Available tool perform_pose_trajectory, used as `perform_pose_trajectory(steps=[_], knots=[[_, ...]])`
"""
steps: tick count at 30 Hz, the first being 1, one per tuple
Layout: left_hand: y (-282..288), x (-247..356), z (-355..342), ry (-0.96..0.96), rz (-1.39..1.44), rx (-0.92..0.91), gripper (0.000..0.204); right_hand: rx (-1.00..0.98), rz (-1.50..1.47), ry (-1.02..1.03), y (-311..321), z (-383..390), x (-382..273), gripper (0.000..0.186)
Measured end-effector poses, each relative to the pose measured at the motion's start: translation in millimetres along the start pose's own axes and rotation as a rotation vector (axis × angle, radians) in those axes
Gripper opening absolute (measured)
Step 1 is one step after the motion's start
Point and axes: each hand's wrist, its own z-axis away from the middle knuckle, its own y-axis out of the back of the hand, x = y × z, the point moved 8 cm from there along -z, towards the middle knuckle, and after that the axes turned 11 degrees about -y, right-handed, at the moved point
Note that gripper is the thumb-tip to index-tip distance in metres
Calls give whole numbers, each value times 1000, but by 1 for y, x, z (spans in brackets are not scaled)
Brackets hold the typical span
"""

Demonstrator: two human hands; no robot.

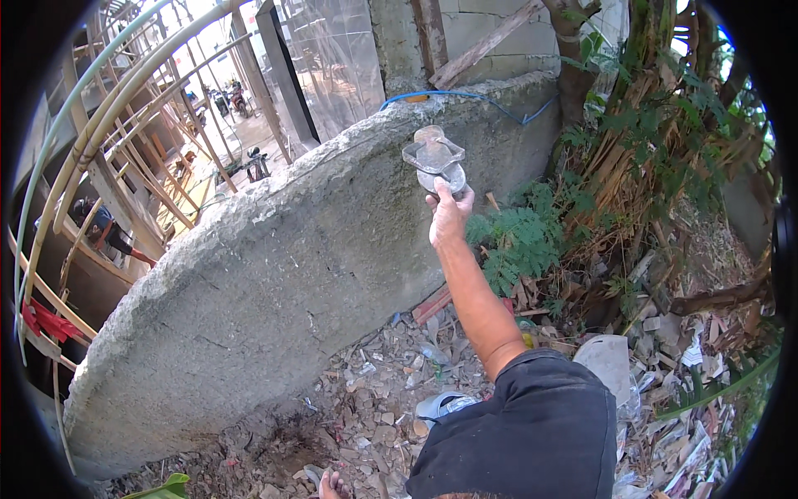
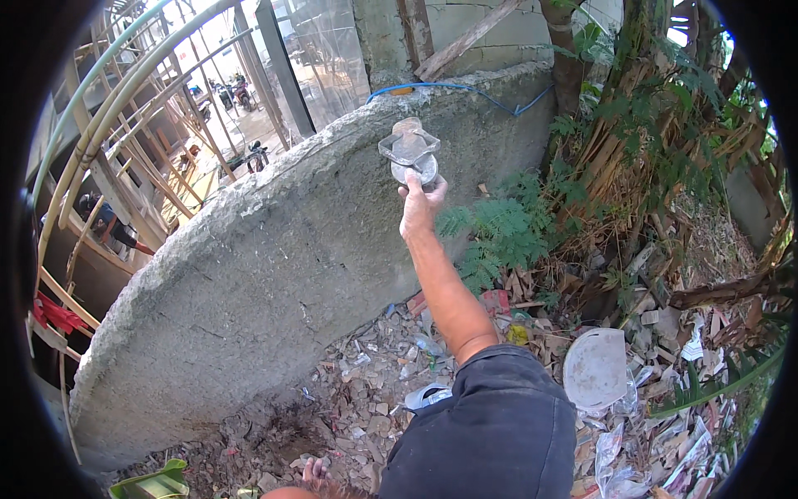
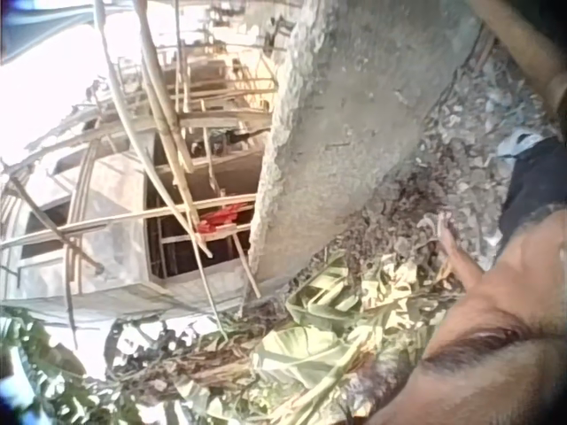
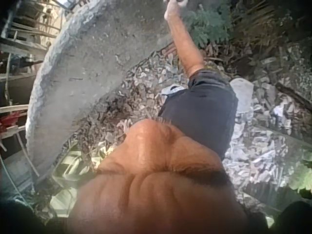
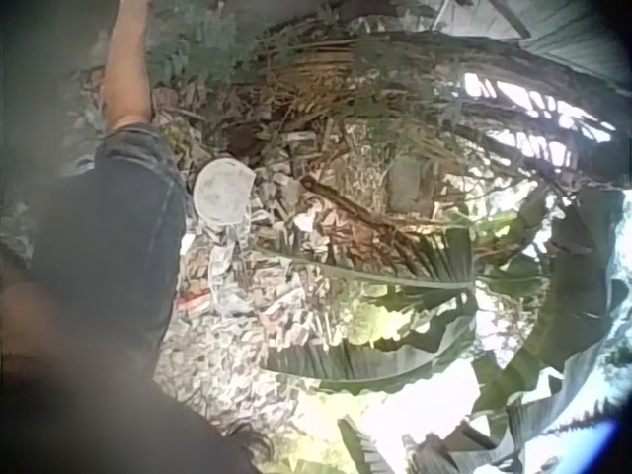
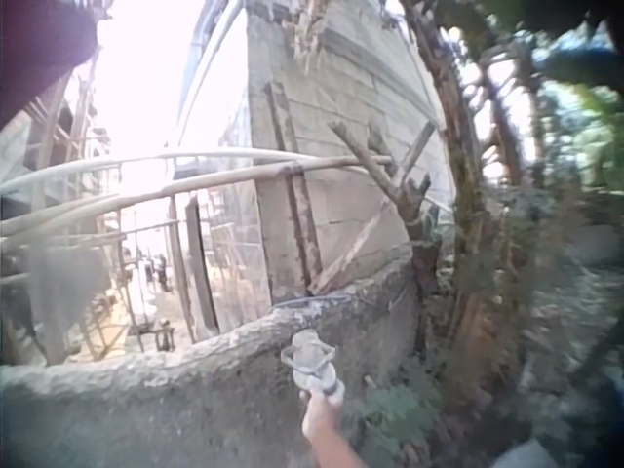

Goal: The person digs the ground with a hoe, picks up a sandal and places it on a concrete ledge, and clears debris by hand before resuming digging with the hoe.

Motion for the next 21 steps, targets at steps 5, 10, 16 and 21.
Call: perform_pose_trajectory(steps=[5, 10, 16, 21], knots=[[62, -57, -18, 106, 255, 78, 31, -35, 4, 144, -53, -31, -13, 40], [-15, -11, 8, -69, -247, 106, 31, -3, 4, 250, -67, -81, -41, 46], [-84, 27, -29, -153, -432, 65, 32, 62, 74, 515, -102, -170, -70, 46], [-130, 56, -54, -222, -571, 43, 32, 206, 307, 752, -141, -219, -117, 48]])
